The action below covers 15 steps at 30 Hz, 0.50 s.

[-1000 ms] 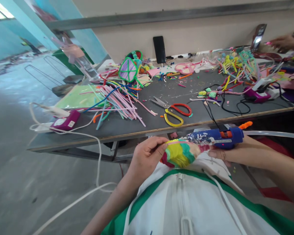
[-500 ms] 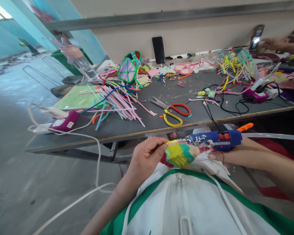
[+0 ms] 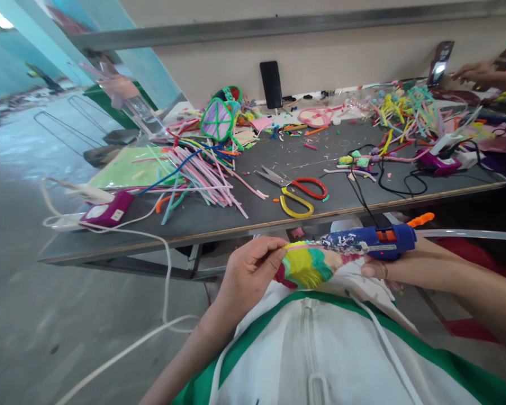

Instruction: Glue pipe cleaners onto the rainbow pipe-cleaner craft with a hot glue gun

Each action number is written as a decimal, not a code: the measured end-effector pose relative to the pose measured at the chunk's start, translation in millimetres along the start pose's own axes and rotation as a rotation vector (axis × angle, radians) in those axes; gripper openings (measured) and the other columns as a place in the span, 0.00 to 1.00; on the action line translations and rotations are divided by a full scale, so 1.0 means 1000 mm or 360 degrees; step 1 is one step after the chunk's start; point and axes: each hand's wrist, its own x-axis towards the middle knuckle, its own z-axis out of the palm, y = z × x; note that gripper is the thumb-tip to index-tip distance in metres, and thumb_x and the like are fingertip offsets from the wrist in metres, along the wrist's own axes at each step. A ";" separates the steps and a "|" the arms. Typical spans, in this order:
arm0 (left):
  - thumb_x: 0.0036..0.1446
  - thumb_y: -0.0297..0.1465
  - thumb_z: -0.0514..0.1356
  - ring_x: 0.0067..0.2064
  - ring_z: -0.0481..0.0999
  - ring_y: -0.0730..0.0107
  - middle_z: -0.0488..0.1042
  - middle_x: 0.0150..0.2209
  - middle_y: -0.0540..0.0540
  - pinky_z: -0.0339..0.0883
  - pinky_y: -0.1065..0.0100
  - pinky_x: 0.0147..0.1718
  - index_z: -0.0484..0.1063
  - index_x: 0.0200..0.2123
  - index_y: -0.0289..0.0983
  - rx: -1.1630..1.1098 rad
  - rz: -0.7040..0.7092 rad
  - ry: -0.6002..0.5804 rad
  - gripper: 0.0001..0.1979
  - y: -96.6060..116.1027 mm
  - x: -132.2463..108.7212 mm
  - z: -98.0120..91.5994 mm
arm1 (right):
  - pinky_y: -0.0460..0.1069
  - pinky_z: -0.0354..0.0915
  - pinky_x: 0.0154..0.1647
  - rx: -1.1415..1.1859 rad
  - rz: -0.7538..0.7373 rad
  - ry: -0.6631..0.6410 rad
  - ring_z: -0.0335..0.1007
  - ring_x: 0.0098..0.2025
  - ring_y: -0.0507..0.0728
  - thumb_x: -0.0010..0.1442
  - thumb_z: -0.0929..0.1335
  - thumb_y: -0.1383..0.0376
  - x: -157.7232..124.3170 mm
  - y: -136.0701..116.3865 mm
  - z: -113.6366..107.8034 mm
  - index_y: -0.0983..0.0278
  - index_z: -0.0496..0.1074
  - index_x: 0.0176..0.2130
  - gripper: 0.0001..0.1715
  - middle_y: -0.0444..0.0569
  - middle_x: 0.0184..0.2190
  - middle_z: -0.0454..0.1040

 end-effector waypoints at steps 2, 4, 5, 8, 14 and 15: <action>0.59 0.29 0.58 0.36 0.76 0.69 0.77 0.35 0.46 0.69 0.72 0.36 0.76 0.37 0.37 0.0001 -0.0001 -0.0007 0.07 -0.001 0.000 0.000 | 0.43 0.64 0.14 -0.0023 -0.0002 -0.0007 0.59 0.16 0.49 0.39 0.75 0.52 0.000 0.002 -0.001 0.61 0.76 0.36 0.25 0.39 0.16 0.69; 0.59 0.28 0.58 0.36 0.75 0.70 0.77 0.35 0.47 0.68 0.72 0.36 0.76 0.37 0.37 0.0000 -0.0001 -0.0006 0.07 -0.001 -0.001 0.000 | 0.43 0.64 0.15 -0.0050 0.0002 -0.0041 0.60 0.17 0.49 0.40 0.75 0.51 0.001 0.005 -0.002 0.61 0.76 0.35 0.23 0.40 0.16 0.69; 0.59 0.28 0.58 0.36 0.75 0.70 0.77 0.35 0.47 0.68 0.72 0.36 0.76 0.37 0.37 -0.0001 -0.0001 -0.0007 0.07 -0.001 -0.001 0.000 | 0.43 0.64 0.15 -0.0064 0.0005 -0.0051 0.61 0.17 0.49 0.41 0.74 0.51 0.001 0.007 -0.003 0.61 0.75 0.32 0.21 0.40 0.16 0.69; 0.59 0.28 0.58 0.37 0.75 0.71 0.77 0.35 0.48 0.68 0.73 0.36 0.75 0.37 0.37 -0.0004 -0.0008 -0.0016 0.07 -0.001 -0.002 0.000 | 0.43 0.63 0.15 -0.0097 -0.0002 0.0003 0.60 0.16 0.49 0.41 0.74 0.48 0.003 0.015 -0.005 0.61 0.72 0.23 0.20 0.40 0.13 0.66; 0.59 0.28 0.58 0.37 0.75 0.71 0.77 0.36 0.48 0.67 0.73 0.37 0.75 0.37 0.37 -0.0021 -0.0012 -0.0018 0.06 -0.001 -0.002 0.001 | 0.45 0.63 0.16 -0.0126 0.0017 -0.0001 0.61 0.17 0.50 0.41 0.72 0.45 0.005 0.031 -0.009 0.62 0.68 0.18 0.25 0.41 0.13 0.65; 0.59 0.27 0.58 0.37 0.75 0.71 0.77 0.36 0.48 0.67 0.73 0.37 0.76 0.37 0.37 -0.0025 -0.0014 -0.0022 0.07 -0.001 -0.002 0.001 | 0.45 0.63 0.17 -0.0126 0.0024 0.0000 0.61 0.17 0.50 0.41 0.72 0.44 0.005 0.033 -0.010 0.62 0.67 0.18 0.25 0.41 0.13 0.65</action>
